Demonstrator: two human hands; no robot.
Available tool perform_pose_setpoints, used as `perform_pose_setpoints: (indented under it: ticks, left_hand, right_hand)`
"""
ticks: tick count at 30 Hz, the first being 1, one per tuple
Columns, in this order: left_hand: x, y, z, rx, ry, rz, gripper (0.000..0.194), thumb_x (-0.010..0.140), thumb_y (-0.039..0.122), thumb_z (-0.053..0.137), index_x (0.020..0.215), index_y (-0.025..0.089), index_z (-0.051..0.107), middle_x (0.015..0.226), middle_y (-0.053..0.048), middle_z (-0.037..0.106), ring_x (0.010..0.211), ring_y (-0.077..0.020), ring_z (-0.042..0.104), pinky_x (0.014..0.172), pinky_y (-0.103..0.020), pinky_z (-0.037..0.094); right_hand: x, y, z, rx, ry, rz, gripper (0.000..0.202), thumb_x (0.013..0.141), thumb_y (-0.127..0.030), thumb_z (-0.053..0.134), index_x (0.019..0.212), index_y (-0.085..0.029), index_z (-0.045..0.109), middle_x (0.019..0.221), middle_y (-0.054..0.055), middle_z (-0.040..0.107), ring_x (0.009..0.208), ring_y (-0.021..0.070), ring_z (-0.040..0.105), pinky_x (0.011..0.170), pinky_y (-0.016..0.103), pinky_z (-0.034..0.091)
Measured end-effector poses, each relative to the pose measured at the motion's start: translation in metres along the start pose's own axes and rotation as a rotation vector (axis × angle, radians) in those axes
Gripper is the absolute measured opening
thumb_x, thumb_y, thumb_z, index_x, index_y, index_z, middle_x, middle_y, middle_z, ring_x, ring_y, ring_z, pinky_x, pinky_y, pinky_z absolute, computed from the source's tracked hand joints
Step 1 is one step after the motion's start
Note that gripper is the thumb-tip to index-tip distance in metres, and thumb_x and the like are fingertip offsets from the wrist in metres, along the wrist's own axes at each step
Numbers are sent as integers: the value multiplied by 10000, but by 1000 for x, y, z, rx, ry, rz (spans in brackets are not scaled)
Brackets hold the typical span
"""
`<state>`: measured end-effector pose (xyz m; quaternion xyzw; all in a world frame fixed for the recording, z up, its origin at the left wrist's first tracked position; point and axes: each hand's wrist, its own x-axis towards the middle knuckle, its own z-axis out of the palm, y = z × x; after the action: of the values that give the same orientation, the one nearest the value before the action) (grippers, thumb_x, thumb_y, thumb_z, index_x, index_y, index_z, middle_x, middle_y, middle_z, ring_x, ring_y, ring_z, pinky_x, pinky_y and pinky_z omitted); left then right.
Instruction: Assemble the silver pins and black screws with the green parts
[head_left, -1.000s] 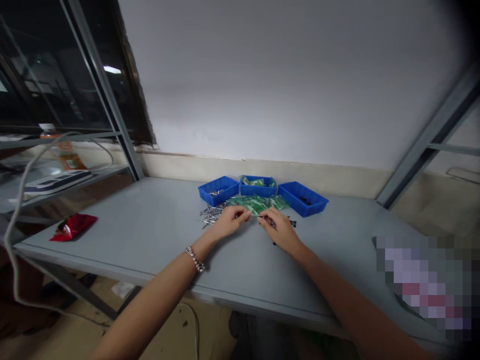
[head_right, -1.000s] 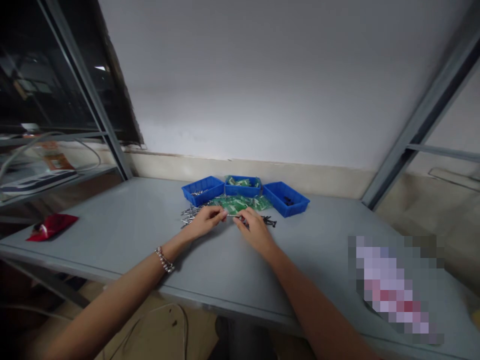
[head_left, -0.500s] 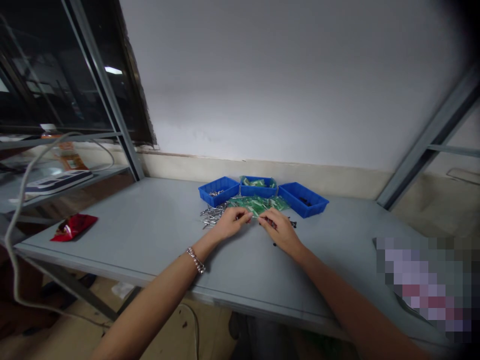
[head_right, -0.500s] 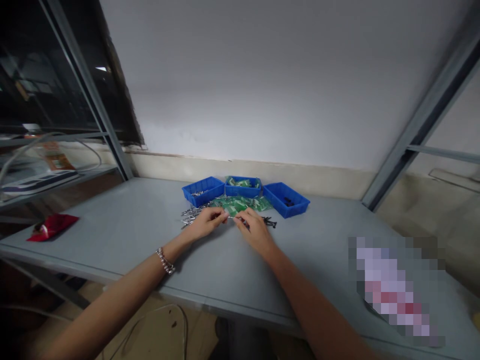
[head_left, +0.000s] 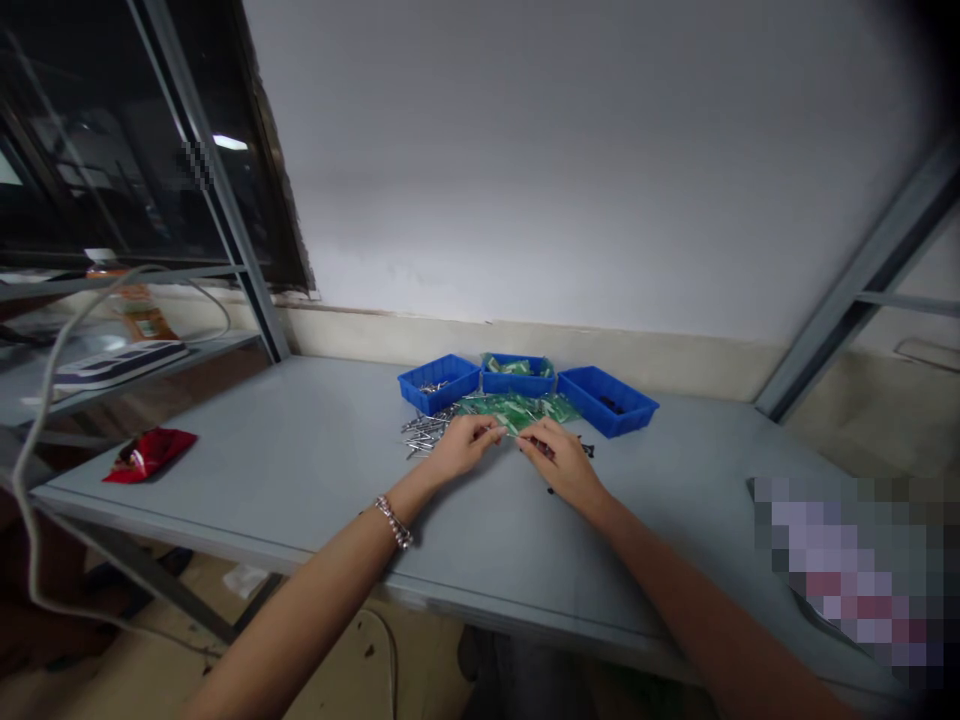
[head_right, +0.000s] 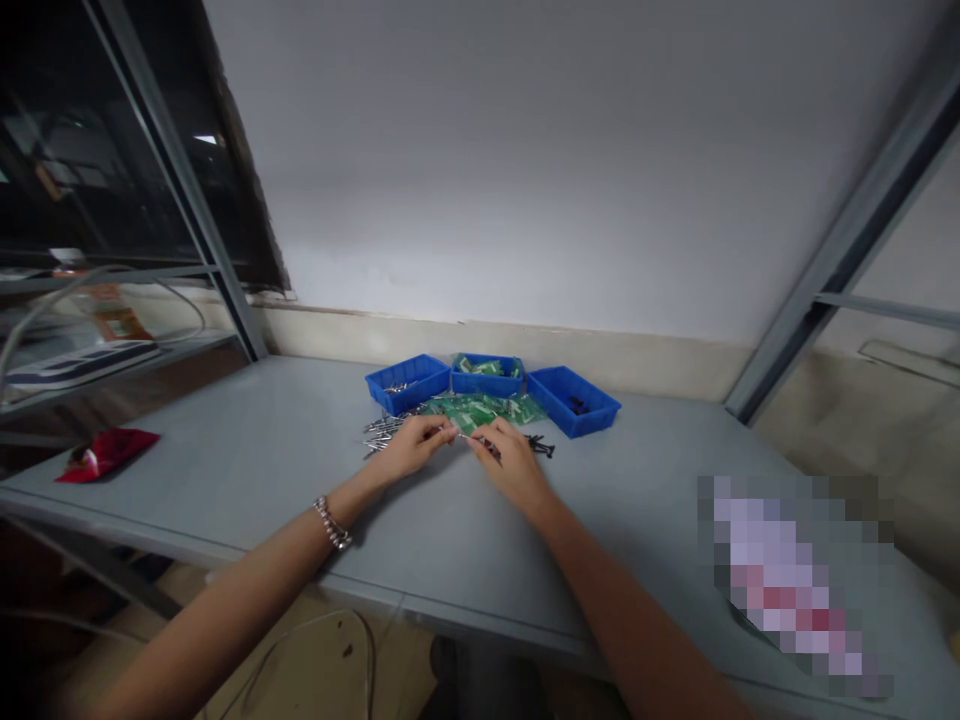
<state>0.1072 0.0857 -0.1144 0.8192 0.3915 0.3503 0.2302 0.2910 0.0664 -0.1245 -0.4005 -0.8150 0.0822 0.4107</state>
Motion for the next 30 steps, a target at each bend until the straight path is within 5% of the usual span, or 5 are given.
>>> perform_pose_setpoints:
  ticks: [14, 21, 26, 30]
  left_hand:
    - [-1, 3, 0, 30, 4, -20, 388, 850, 406, 413, 641, 116, 565, 485, 54, 320, 483, -70, 279, 489, -211, 218]
    - [-1, 4, 0, 55, 44, -16, 391, 848, 399, 414, 612, 117, 548, 494, 47, 347, 496, -75, 294, 504, -215, 232]
    - [-2, 5, 1, 66, -42, -14, 405, 852, 414, 399, 628, 119, 563, 488, 44, 362, 487, -76, 315, 504, -218, 234]
    - [-1, 4, 1, 46, 18, -18, 385, 850, 403, 410, 632, 121, 555, 503, 43, 366, 498, -77, 310, 508, -216, 240]
  right_hand:
    - [1, 0, 0, -25, 3, 6, 210, 858, -271, 434, 795, -183, 614, 742, 38, 527, 725, 161, 525, 634, 275, 417]
    - [-1, -1, 3, -55, -102, 2, 172, 841, -264, 465, 806, -193, 618, 748, 30, 526, 701, 151, 524, 650, 283, 429]
    - [0, 1, 0, -55, -13, 18, 195, 855, -260, 441, 811, -180, 613, 783, 50, 533, 755, 170, 535, 681, 298, 434]
    - [-1, 1, 1, -60, -27, 6, 177, 848, -250, 454, 824, -182, 615, 787, 49, 532, 749, 168, 539, 683, 302, 438]
